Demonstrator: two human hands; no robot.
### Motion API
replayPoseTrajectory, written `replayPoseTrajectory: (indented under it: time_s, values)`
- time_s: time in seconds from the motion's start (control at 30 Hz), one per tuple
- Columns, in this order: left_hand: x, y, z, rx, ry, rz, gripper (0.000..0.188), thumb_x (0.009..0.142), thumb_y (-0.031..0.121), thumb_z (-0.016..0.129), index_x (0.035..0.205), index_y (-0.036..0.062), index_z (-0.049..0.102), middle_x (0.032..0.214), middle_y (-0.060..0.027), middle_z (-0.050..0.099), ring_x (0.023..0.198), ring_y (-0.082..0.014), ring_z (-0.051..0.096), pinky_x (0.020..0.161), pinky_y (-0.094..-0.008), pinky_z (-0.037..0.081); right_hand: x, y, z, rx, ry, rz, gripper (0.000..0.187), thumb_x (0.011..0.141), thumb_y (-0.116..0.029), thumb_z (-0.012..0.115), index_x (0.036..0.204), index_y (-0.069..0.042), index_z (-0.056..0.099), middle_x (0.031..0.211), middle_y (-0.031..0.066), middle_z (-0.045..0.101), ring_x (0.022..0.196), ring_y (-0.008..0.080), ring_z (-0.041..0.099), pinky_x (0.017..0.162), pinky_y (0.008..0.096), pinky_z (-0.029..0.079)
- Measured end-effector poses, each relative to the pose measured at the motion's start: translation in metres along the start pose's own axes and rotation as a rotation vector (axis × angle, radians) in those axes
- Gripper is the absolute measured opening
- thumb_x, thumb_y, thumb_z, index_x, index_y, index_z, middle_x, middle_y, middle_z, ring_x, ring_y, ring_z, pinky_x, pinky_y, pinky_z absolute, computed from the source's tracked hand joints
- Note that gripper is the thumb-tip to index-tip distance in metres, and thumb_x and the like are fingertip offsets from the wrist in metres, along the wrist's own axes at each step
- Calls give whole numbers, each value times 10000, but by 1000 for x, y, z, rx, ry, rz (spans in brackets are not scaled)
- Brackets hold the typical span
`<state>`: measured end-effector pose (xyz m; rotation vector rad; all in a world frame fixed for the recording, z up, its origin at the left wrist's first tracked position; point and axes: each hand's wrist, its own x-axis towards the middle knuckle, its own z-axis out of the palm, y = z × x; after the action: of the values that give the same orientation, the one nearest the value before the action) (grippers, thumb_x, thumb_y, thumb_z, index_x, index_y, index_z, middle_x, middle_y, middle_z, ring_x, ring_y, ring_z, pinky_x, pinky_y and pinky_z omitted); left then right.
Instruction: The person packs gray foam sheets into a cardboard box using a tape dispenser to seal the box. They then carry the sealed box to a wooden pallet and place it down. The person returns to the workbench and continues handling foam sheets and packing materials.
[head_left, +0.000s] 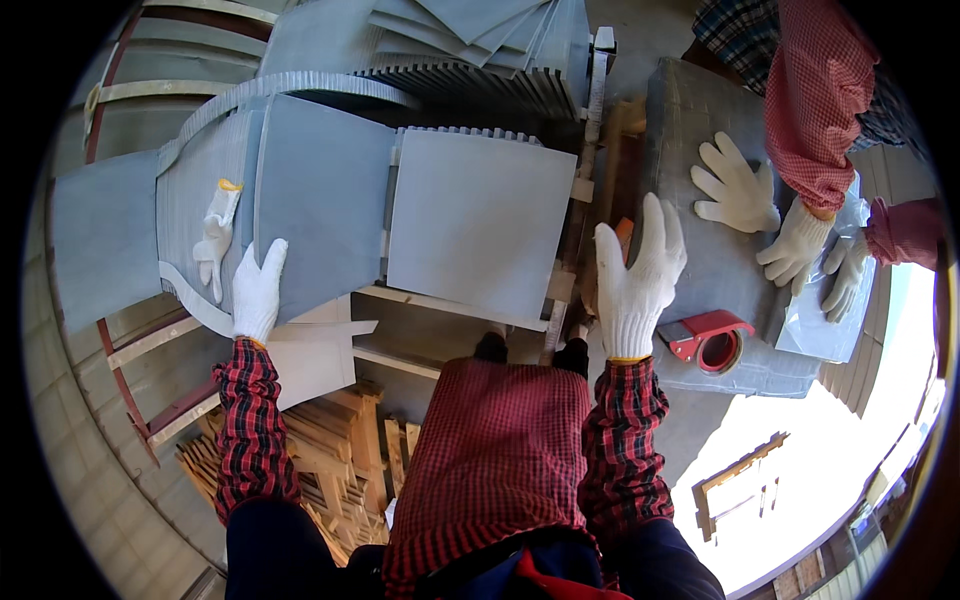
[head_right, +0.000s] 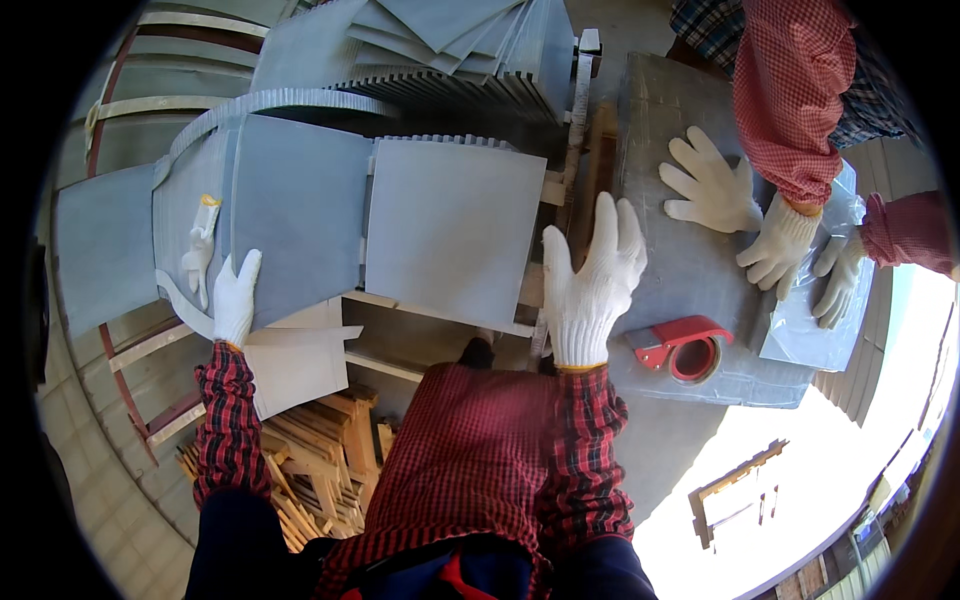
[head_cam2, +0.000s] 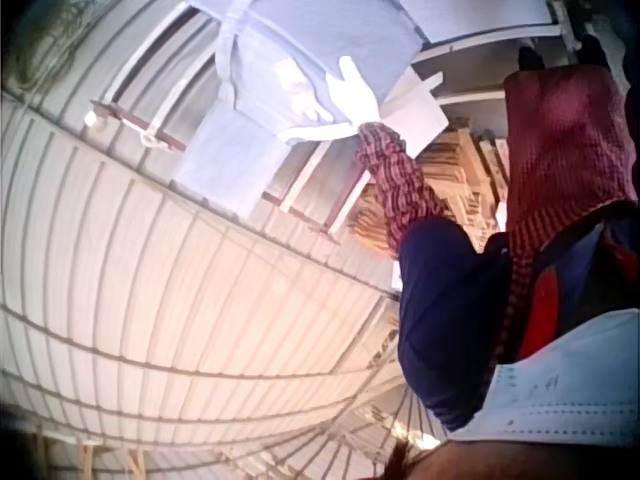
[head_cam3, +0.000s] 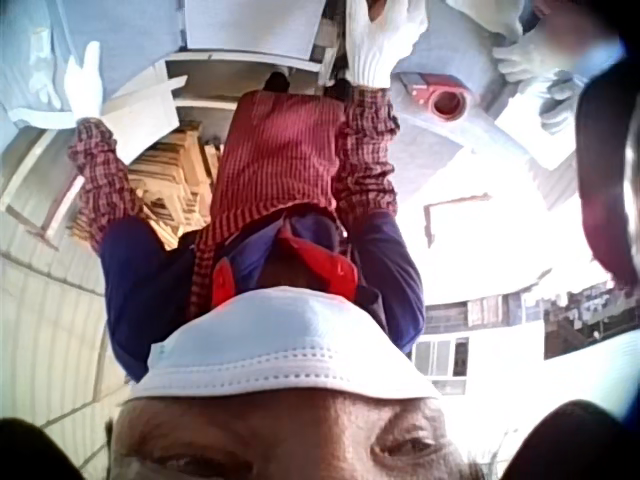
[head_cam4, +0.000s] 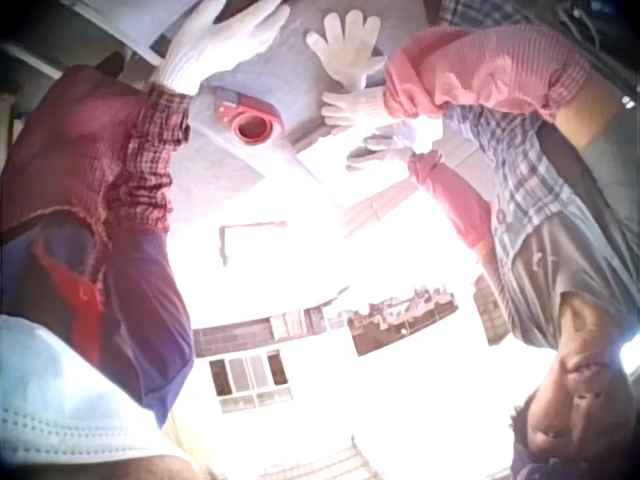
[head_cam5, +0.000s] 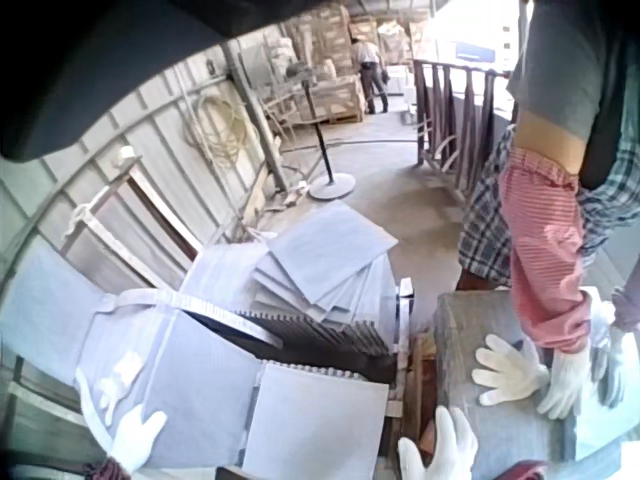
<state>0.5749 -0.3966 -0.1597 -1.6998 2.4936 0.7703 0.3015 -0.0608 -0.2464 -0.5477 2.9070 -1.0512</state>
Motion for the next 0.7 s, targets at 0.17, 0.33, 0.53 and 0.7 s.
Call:
replayPoseTrajectory:
  time_s: [0.17, 0.33, 0.53, 0.7]
  values:
    - [-2, 4, 1, 140, 62, -39, 630, 984, 483, 550, 1307, -57, 567, 1219, -202, 658, 1116, -327, 612, 994, -382, 435, 98, 83, -14, -291, 251, 22, 703, 819, -492, 691, 1410, -155, 515, 1458, 180, 467, 1322, 418, 445, 1049, 514, 417]
    - [2, -12, 1, -49, 90, -12, 640, 1020, 497, 478, 1347, -50, 537, 1257, -227, 633, 1185, -319, 579, 1038, -368, 404, 117, 108, 12, -496, 189, 107, 382, 883, -337, 636, 1204, -138, 693, 1200, 107, 672, 1098, 305, 638, 918, 441, 512]
    - [-4, -6, -4, -150, 92, -6, 594, 1038, 456, 472, 1339, -51, 544, 1231, -204, 647, 1164, -274, 590, 1026, -351, 418, 45, -33, 17, 751, -76, 173, 139, 971, -124, 592, 1058, -57, 676, 1254, 99, 667, 1176, 214, 594, 989, 328, 447]
    - [-2, -13, 1, -311, 22, 13, 530, 1063, 364, 456, 1385, -54, 500, 1254, -125, 619, 1156, -189, 560, 1023, -310, 413, -112, -157, 96, 1128, -446, 243, 226, 994, -196, 597, 1199, -103, 621, 1455, 172, 482, 1345, 303, 478, 1127, 417, 383]
